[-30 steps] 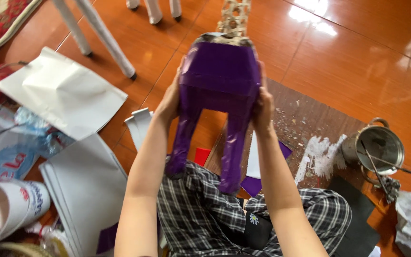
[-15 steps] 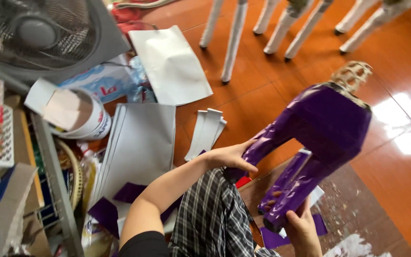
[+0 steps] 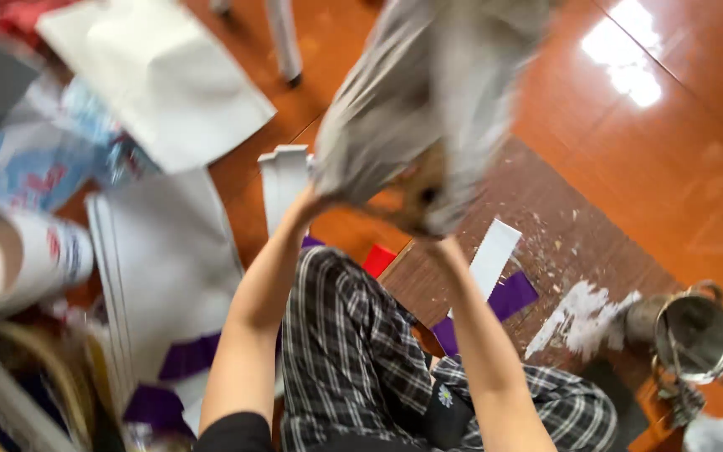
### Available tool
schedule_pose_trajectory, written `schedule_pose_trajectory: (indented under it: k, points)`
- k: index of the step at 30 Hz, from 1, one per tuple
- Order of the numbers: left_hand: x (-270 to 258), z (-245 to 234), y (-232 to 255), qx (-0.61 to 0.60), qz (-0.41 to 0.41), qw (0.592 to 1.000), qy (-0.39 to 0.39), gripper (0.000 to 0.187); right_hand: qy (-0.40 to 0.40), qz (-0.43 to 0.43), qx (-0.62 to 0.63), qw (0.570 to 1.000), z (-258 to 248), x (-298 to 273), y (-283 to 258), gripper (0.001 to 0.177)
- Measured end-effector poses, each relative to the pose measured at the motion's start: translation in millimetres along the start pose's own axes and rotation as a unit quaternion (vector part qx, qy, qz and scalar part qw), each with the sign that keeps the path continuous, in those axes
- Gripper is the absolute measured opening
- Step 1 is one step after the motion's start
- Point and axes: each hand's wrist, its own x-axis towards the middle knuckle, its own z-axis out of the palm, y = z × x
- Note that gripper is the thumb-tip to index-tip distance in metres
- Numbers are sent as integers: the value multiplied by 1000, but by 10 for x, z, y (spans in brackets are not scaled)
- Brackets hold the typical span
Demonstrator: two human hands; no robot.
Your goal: Decorating a giraffe-shaped structure with purple and white paper strips
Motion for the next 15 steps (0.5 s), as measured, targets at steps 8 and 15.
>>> schedule_pose_trajectory:
  k: [8,15]
  points:
    - [826,248,397,51,-62,996,-32,51,86,-310,31,946,941,-147,-582,78]
    - [384,324,124,83,-150,985,10,56,-30,-191,-13,981,583,-563,-1348,82]
